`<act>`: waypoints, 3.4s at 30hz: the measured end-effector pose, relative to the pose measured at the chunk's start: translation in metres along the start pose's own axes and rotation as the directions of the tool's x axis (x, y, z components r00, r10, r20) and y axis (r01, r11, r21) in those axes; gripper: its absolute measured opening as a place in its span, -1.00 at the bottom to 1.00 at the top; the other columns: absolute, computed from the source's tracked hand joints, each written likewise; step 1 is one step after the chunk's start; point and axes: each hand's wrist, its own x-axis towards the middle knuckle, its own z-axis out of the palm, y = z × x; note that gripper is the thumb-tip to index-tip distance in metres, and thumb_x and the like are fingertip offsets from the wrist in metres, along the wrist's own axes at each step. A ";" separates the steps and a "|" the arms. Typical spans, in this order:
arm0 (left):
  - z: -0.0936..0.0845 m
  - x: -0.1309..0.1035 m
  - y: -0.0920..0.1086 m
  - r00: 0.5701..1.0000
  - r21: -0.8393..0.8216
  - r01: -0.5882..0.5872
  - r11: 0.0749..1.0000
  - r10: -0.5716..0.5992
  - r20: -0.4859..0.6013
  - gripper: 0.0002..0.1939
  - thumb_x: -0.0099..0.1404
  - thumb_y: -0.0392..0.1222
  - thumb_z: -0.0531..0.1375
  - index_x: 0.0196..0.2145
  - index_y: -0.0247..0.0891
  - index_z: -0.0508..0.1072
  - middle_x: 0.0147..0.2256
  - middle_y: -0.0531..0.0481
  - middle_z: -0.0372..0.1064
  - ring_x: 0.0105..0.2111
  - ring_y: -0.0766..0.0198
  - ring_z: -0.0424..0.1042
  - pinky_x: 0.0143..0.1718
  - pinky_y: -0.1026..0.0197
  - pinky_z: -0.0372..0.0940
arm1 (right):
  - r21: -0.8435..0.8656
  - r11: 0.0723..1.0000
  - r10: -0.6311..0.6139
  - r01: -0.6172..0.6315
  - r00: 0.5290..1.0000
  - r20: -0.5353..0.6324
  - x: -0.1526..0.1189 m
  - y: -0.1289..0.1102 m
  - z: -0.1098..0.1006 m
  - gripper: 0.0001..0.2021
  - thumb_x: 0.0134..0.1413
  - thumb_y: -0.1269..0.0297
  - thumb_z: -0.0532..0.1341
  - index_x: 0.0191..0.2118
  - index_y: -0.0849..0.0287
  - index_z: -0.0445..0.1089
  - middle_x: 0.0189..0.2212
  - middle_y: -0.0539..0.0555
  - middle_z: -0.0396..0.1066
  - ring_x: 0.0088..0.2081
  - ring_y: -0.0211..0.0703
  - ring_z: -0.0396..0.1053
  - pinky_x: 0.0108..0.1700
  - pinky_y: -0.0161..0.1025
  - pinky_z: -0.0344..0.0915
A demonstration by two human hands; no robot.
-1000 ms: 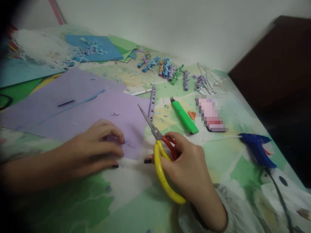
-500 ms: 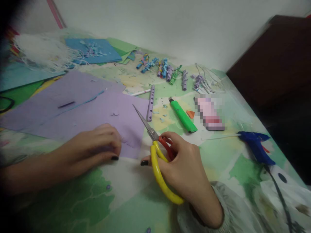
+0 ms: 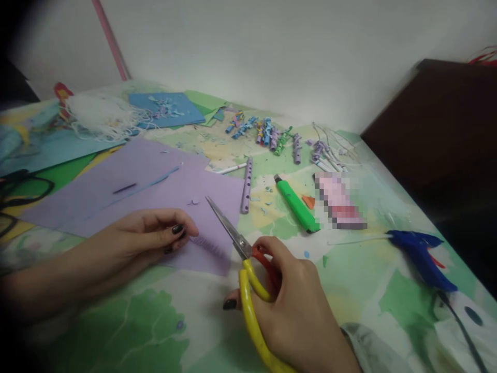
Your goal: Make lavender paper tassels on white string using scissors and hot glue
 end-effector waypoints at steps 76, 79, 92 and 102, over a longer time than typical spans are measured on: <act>0.010 -0.001 -0.003 0.986 -0.326 0.036 0.945 -0.087 -0.143 -0.93 0.09 -0.36 0.35 -0.39 -0.34 0.56 -0.49 0.02 0.43 -0.49 0.41 0.39 -0.49 0.45 0.27 | -0.485 0.801 -0.476 0.349 0.864 -0.165 -0.006 0.012 0.015 -0.47 -0.12 0.03 0.33 -0.06 0.29 0.41 -0.56 0.05 0.47 -0.70 -0.25 0.29 -0.70 -0.35 0.17; 0.010 -0.001 -0.003 0.984 -0.332 0.042 0.942 -0.097 -0.150 -0.91 0.08 -0.37 0.35 -0.39 -0.33 0.56 -0.49 0.01 0.44 -0.49 0.40 0.40 -0.50 0.44 0.27 | -0.492 0.793 -0.493 0.358 0.853 -0.174 -0.006 0.014 0.016 -0.48 -0.11 0.04 0.31 -0.06 0.30 0.42 -0.55 0.07 0.48 -0.67 -0.23 0.33 -0.69 -0.34 0.17; 0.009 -0.001 -0.005 0.985 -0.338 0.050 0.940 -0.102 -0.140 -0.95 0.11 -0.37 0.33 -0.40 -0.33 0.55 -0.50 0.02 0.42 -0.49 0.42 0.39 -0.49 0.45 0.28 | -0.501 0.782 -0.504 0.370 0.849 -0.160 -0.005 0.016 0.015 -0.47 -0.09 -0.03 0.33 -0.07 0.28 0.42 -0.62 0.00 0.41 -0.74 -0.31 0.17 -0.69 -0.35 0.16; 0.008 0.001 -0.003 0.988 -0.306 0.041 0.951 -0.085 -0.131 -0.96 0.14 -0.36 0.31 -0.39 -0.35 0.57 -0.45 0.00 0.44 -0.47 0.43 0.38 -0.50 0.46 0.25 | -0.557 0.783 -0.460 0.278 0.861 -0.217 -0.002 0.019 0.012 -0.45 -0.11 -0.14 0.30 -0.09 0.18 0.45 -0.72 -0.09 0.33 -0.76 -0.29 0.22 -0.66 -0.36 0.17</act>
